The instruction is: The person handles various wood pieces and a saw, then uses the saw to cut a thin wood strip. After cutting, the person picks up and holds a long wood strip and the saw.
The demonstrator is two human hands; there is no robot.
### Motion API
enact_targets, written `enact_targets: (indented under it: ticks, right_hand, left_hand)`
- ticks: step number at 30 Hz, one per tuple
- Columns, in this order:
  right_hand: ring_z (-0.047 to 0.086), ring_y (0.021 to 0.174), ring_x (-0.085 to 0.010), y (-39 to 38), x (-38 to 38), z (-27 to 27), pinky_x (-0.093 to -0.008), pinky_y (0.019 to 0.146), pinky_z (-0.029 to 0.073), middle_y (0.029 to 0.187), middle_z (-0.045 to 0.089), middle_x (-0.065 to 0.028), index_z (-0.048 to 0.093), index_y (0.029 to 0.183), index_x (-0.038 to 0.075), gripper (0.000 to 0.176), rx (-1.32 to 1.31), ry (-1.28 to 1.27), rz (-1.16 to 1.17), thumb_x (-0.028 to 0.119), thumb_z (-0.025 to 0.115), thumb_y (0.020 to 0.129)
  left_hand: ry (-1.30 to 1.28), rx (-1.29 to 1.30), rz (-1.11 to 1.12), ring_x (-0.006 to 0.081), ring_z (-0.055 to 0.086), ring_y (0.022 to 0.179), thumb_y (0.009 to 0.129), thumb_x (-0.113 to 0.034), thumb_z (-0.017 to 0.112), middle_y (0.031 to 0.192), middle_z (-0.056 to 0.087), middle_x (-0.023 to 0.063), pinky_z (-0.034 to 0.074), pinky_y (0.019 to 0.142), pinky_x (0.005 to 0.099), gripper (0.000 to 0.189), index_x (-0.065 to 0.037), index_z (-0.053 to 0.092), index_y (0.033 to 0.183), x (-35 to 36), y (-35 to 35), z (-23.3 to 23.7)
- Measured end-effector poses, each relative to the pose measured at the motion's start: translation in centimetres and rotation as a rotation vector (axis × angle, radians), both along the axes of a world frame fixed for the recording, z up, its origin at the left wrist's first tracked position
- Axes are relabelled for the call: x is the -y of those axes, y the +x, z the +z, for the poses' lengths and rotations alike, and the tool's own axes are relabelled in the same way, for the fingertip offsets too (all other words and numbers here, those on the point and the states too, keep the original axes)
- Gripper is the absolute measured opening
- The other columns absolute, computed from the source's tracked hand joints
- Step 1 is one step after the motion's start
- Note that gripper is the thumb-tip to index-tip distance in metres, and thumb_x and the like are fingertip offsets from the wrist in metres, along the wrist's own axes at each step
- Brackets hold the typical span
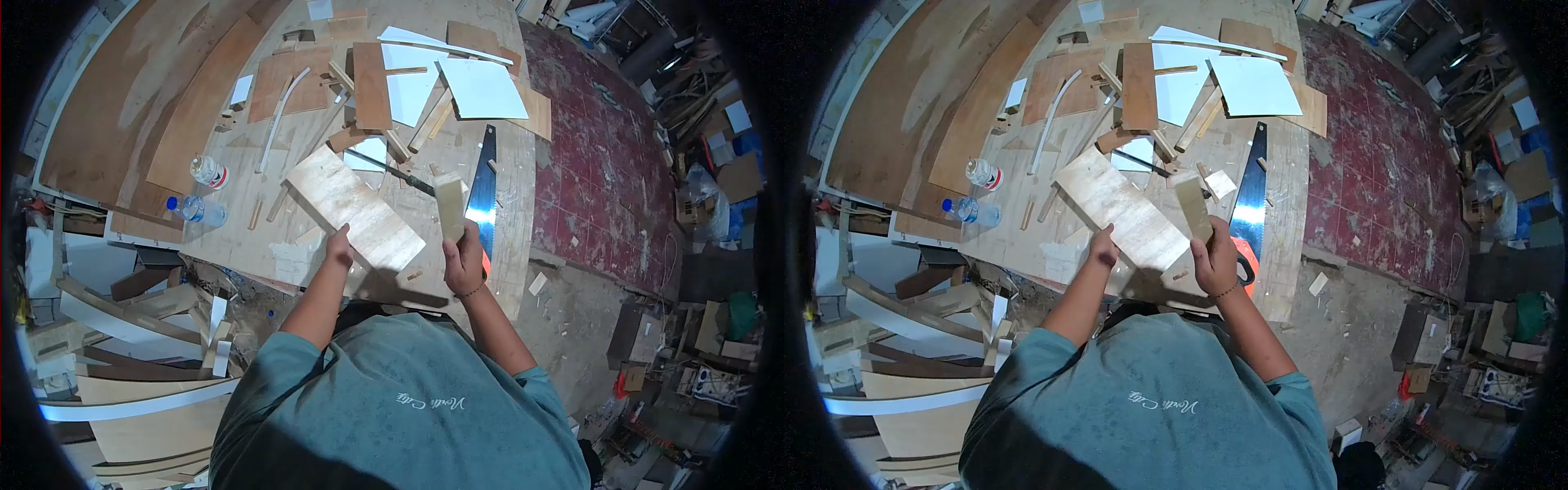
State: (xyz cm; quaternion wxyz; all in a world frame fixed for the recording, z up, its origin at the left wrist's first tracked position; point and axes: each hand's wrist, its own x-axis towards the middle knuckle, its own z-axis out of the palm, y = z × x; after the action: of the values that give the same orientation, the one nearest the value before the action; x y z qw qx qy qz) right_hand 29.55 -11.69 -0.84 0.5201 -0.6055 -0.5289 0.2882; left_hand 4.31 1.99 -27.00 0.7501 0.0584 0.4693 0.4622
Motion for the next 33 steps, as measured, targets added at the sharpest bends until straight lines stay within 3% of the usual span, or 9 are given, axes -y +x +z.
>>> enact_targets:
  ticks: [1, 4, 5, 7, 10, 21, 25, 26, 33]
  right_hand:
    - [0.056, 0.088, -0.024, -0.7, -0.5, 0.0, -0.0352, 0.079, 0.045, 0.098, 0.057, -0.0159, 0.045, 0.12, -0.001, 0.038, -0.072, 0.099, -0.057, 0.025, 0.053, 0.094]
    - [0.046, 0.086, -0.0133, -2.3, -1.4, 0.9, -0.0279, 0.078, 0.04, 0.098, 0.048, -0.0063, 0.038, 0.123, 0.001, 0.032, -0.188, 0.099, -0.044, 0.017, 0.048, 0.097]
    - [0.043, 0.084, -0.0089, -2.7, -1.6, 1.0, -0.0237, 0.075, 0.039, 0.097, 0.046, -0.0019, 0.036, 0.124, 0.002, 0.03, -0.221, 0.098, -0.068, 0.013, 0.046, 0.098]
    - [0.045, 0.083, -0.0094, -3.3, -2.2, 0.9, -0.0246, 0.074, 0.041, 0.099, 0.046, -0.002, 0.036, 0.124, 0.004, 0.031, -0.291, 0.09, -0.061, 0.017, 0.049, 0.099]
    - [0.052, 0.095, -0.015, -4.1, -2.9, 1.9, -0.0312, 0.078, 0.048, 0.106, 0.051, -0.0092, 0.04, 0.12, 0.005, 0.034, -0.859, -0.049, -0.179, 0.022, 0.056, 0.096]
    - [0.064, 0.097, -0.0211, 5.4, 2.2, 0.4, -0.0331, 0.082, 0.052, 0.104, 0.066, -0.0153, 0.037, 0.135, 0.004, 0.054, -0.806, 0.097, -0.307, 0.015, 0.065, 0.09]
    - [0.065, 0.094, -0.0188, 7.4, 3.4, 0.2, -0.0318, 0.082, 0.054, 0.104, 0.066, -0.0143, 0.053, 0.123, -0.003, 0.034, -0.514, 0.074, -0.427, 0.011, 0.062, 0.093]
    - [0.061, 0.087, -0.0128, 7.6, 3.7, -0.1, -0.0272, 0.071, 0.053, 0.103, 0.065, -0.0099, 0.06, 0.117, -0.003, 0.031, -0.505, 0.143, -0.424, 0.016, 0.063, 0.093]
    - [0.064, 0.082, -0.0148, 11.4, 6.0, -2.1, -0.0311, 0.07, 0.058, 0.092, 0.064, -0.0084, 0.058, 0.095, 0.0, 0.017, -0.644, 0.191, -0.702, 0.013, 0.068, 0.09]
  left_hand:
    - [0.001, 0.005, 0.005, 0.0325, 0.056, 0.113, 0.092, -0.012, 0.058, 0.127, 0.053, 0.017, 0.049, 0.095, 0.0459, 0.054, -0.001, 0.034, 0.14, 0.7, 0.8, 3.2]
    - [0.266, -0.853, 0.036, 0.0275, 0.054, 0.115, 0.087, -0.024, 0.067, 0.134, 0.048, 0.0152, 0.05, 0.089, 0.0412, 0.07, -0.003, 0.032, 0.143, 3.8, 2.7, 12.4]
    - [0.263, -0.854, 0.035, 0.0275, 0.054, 0.115, 0.087, -0.024, 0.067, 0.134, 0.048, 0.0152, 0.05, 0.089, 0.0412, 0.07, -0.003, 0.032, 0.143, 5.1, 3.0, 15.5]
    - [0.446, -0.571, -0.427, 0.0257, 0.056, 0.113, 0.088, -0.03, 0.067, 0.131, 0.053, 0.0128, 0.05, 0.087, 0.0394, 0.064, -0.004, 0.04, 0.139, 7.4, 4.1, 20.9]
    - [1.019, -0.897, -0.735, 0.0299, 0.06, 0.107, 0.086, -0.039, 0.068, 0.117, 0.062, 0.0149, 0.05, 0.081, 0.0408, 0.05, -0.011, 0.054, 0.125, 8.1, 5.2, 22.6]
    - [1.1, -1.293, -0.957, 0.035, 0.066, 0.086, 0.079, -0.045, 0.072, 0.091, 0.068, 0.0139, 0.052, 0.076, 0.0421, 0.043, -0.009, 0.066, 0.102, 7.3, 5.0, 25.7]
    - [1.003, -1.287, -1.072, 0.0345, 0.065, 0.089, 0.077, -0.043, 0.075, 0.094, 0.068, 0.0134, 0.052, 0.077, 0.0411, 0.044, -0.009, 0.065, 0.103, 7.5, 6.1, 26.5]
    - [1.013, -1.287, -1.079, 0.0345, 0.065, 0.089, 0.077, -0.043, 0.075, 0.094, 0.068, 0.0134, 0.052, 0.077, 0.0411, 0.044, -0.009, 0.065, 0.103, 7.6, 6.2, 26.3]
    - [1.036, -1.287, -1.264, 0.0346, 0.063, 0.091, 0.075, -0.038, 0.076, 0.096, 0.066, 0.014, 0.049, 0.078, 0.0424, 0.043, -0.008, 0.063, 0.101, 7.2, 6.8, 26.9]
